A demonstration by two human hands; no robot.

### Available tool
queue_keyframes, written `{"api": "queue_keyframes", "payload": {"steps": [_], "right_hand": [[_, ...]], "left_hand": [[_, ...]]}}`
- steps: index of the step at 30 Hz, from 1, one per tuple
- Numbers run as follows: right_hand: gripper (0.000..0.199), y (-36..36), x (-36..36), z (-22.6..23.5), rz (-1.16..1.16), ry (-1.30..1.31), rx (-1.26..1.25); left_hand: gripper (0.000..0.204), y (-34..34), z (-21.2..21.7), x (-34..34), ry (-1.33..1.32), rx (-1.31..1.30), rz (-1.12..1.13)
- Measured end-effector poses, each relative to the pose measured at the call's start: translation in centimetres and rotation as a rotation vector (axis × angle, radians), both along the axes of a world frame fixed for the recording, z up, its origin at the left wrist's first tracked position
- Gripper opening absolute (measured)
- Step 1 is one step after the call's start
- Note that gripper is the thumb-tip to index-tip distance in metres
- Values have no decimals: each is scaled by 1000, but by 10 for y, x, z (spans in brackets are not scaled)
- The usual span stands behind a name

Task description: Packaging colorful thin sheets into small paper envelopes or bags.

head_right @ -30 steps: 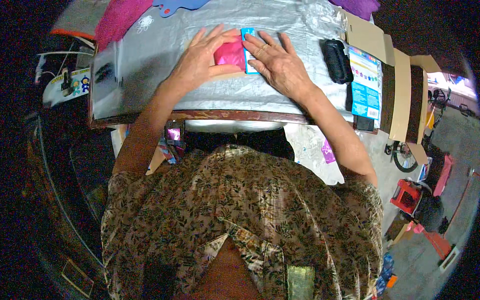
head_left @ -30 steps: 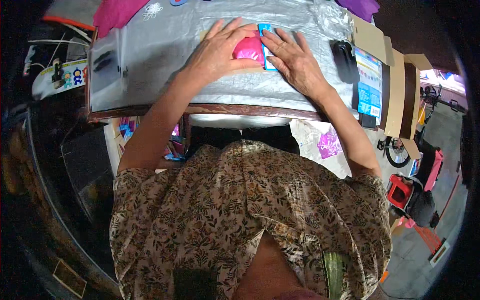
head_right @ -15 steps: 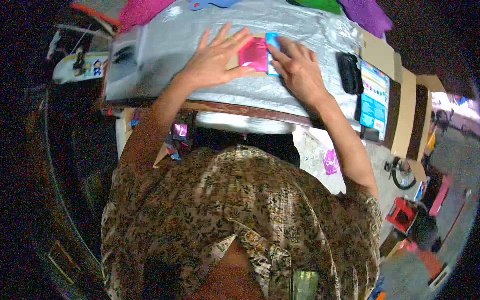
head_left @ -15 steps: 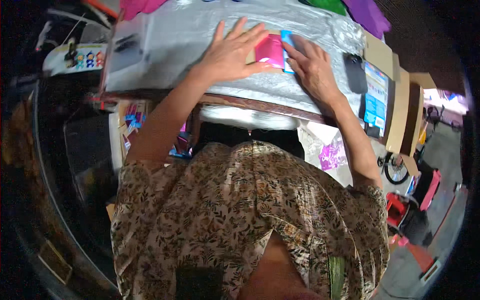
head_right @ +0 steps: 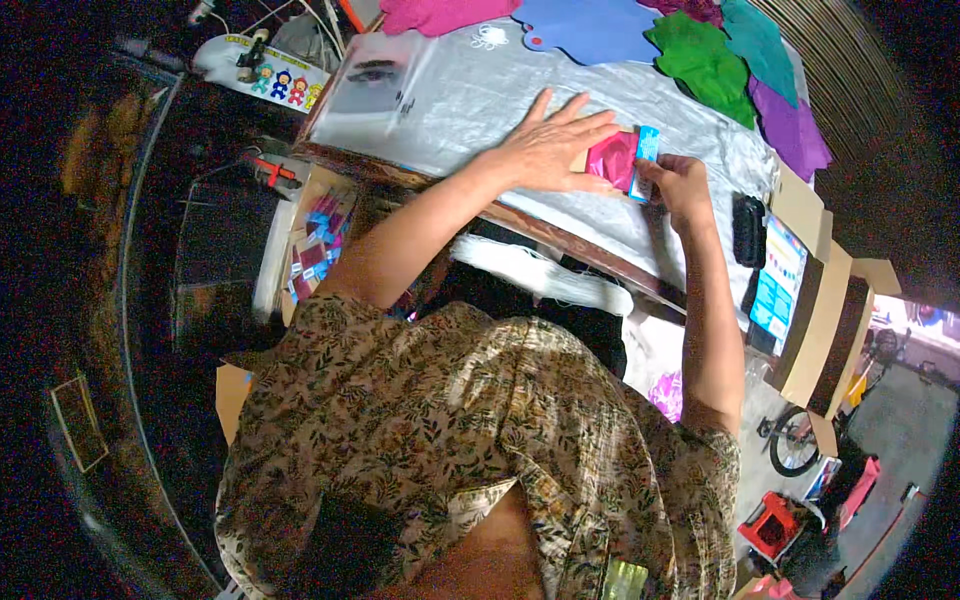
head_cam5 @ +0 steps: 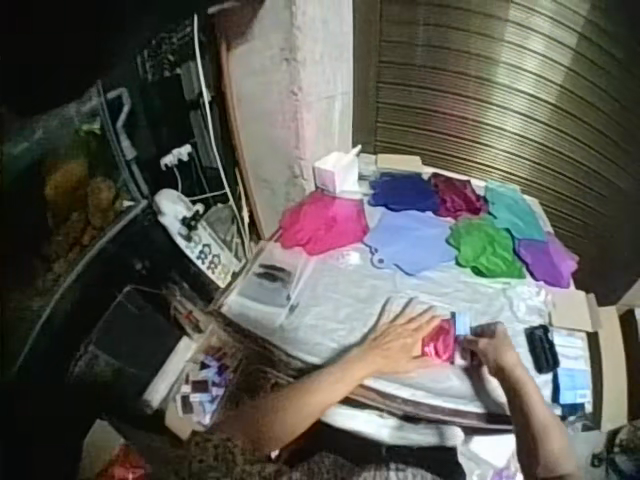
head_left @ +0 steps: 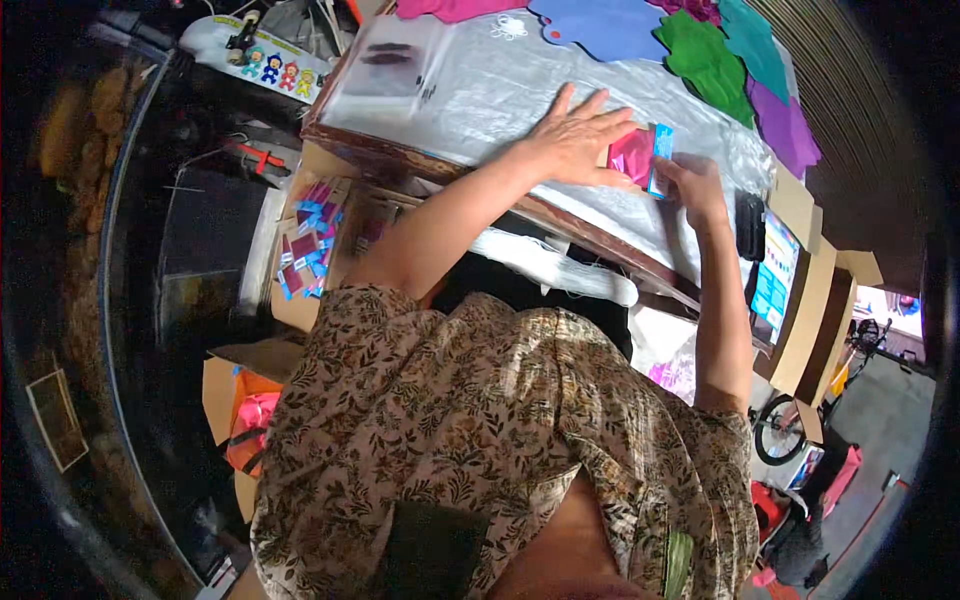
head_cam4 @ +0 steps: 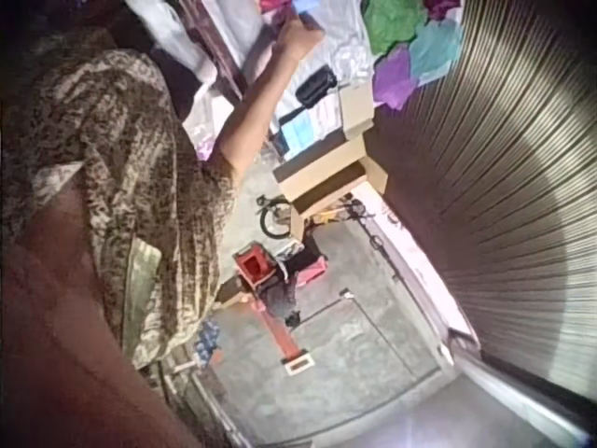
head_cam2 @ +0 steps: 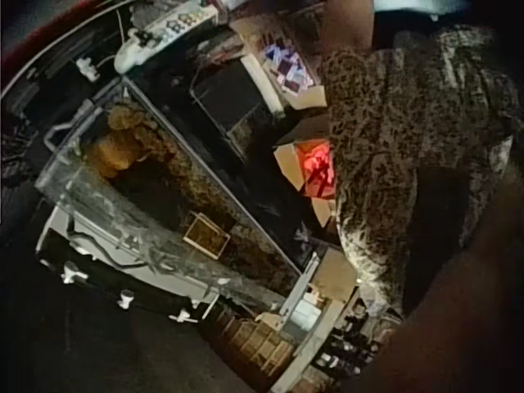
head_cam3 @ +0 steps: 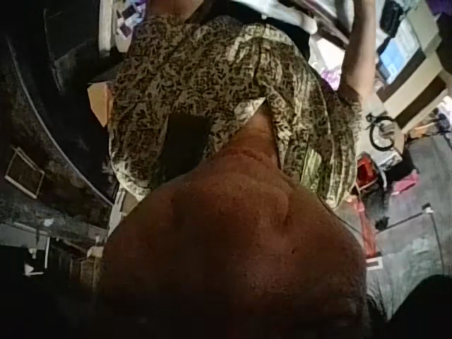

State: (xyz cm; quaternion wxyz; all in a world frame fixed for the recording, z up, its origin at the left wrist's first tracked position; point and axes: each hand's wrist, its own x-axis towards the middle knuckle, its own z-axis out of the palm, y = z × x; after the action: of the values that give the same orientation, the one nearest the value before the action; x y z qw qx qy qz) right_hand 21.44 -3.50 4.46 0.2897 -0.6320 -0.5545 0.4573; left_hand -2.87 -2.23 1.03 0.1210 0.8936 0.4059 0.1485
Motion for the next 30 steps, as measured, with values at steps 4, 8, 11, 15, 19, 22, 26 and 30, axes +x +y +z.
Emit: {"api": "queue_keyframes", "payload": {"steps": [4, 8, 11, 15, 19, 22, 26, 30], "right_hand": [[24, 0, -2, -6, -30, 55, -10], [24, -13, 6, -16, -99, 141, 78], [24, -27, 14, -20, -146, 205, 136], [23, -36, 5, -9, -115, 255, 123], [20, -47, 8, -4, -187, 313, 90], [15, -50, 24, -1, -186, 317, 15], [9, -60, 15, 7, -195, 698, -56], [14, -67, 11, 2, -92, 883, -81]], "left_hand": [[90, -2, -4, -6, -59, 115, 33], [45, 23, -3, -27, -595, 54, 54], [24, 68, 0, -72, -506, 201, 372], [20, 122, -15, -118, -336, 493, 493], [18, 128, -3, -109, -162, 280, 511], [19, 108, 11, -100, -328, -61, 342], [19, 42, 36, -50, -771, -419, -66], [21, -6, 51, -14, -677, -488, -11]]}}
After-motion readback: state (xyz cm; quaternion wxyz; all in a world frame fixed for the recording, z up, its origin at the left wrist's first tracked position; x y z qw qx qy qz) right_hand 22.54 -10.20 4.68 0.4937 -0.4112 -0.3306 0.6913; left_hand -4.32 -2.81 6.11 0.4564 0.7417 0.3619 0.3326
